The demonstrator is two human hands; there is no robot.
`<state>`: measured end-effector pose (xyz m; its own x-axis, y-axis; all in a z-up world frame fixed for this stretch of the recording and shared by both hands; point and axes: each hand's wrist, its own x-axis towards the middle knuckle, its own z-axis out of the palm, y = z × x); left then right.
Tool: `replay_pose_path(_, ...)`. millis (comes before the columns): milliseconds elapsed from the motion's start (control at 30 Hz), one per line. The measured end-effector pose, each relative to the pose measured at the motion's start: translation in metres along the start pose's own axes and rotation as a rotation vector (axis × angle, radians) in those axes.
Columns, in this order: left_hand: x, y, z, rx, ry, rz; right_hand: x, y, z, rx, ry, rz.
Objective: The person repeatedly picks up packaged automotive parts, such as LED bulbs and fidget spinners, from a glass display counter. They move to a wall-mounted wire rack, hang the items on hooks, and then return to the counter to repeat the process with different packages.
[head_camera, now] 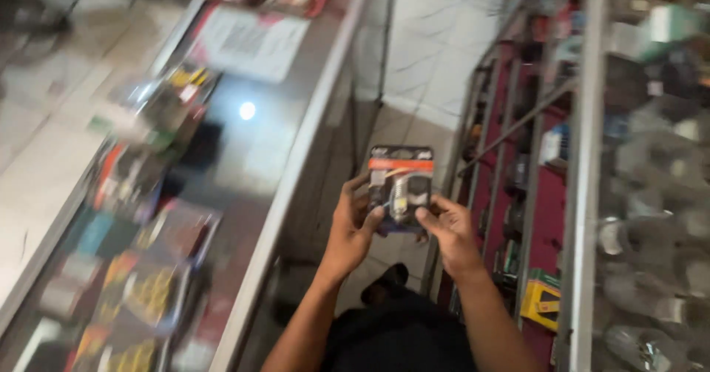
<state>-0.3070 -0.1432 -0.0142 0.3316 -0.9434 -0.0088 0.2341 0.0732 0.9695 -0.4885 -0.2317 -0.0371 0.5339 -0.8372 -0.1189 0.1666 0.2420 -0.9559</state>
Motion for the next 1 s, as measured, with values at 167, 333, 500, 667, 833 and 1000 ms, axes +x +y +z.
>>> replay_pose_path(167, 0.066, -0.016, 0.053, 0.018, -0.229, -0.069, 0.009, -0.020, -0.067, 0.028, 0.085, -0.094)
replay_pose_path(333, 0.111, -0.035, 0.127, 0.119, -0.381, -0.155, 0.008, -0.029, -0.132, 0.090, 0.330, -0.175)
replay_pose_path(500, 0.137, -0.069, 0.195, 0.031, -0.558, -0.153, -0.011, -0.049, -0.165, 0.008, 0.564, -0.404)
replay_pose_path(667, 0.155, -0.089, 0.243, 0.073, -0.681, -0.167, -0.031, -0.067, -0.184, -0.004, 0.745, -0.504)
replay_pose_path(833, 0.174, -0.095, 0.297, 0.012, -0.852, -0.131, -0.042, -0.080, -0.198, -0.064, 0.993, -0.564)
replay_pose_path(1000, 0.190, -0.094, 0.345, 0.038, -1.018, -0.178, -0.040, -0.095, -0.213, -0.117, 1.250, -0.605)
